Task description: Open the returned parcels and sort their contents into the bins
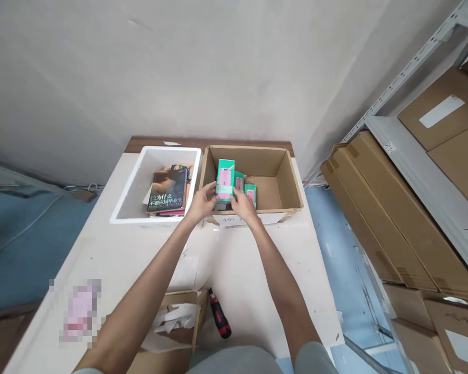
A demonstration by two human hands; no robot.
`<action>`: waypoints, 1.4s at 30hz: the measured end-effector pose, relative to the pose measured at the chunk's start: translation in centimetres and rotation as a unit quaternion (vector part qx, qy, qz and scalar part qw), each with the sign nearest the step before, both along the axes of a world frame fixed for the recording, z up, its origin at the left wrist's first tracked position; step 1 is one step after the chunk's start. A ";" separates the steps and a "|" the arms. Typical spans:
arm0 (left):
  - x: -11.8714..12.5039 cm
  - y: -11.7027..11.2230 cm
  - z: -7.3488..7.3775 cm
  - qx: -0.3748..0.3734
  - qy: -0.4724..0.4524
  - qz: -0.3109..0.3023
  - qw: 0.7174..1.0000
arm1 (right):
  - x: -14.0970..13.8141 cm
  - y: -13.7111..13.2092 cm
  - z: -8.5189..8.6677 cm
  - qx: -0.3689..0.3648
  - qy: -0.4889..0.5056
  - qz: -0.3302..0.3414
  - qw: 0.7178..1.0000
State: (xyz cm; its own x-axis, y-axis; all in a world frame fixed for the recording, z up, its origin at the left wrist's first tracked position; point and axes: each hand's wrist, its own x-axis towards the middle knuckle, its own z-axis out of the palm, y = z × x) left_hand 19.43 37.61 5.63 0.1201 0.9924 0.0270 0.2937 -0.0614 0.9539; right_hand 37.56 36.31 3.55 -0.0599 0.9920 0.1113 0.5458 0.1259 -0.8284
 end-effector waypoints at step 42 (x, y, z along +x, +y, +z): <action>-24.3 -15.7 -20.4 -0.128 0.406 -0.347 0.836 | -19.8 -18.3 -20.1 -0.291 -0.233 0.254 0.892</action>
State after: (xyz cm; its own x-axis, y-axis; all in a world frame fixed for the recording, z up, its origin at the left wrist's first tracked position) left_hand -4.84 21.88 -14.73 0.5453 0.6365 -0.5455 0.8287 -0.3111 0.4654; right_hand 17.72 17.97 -16.57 -0.4232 0.7050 -0.5690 0.8435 0.0773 -0.5315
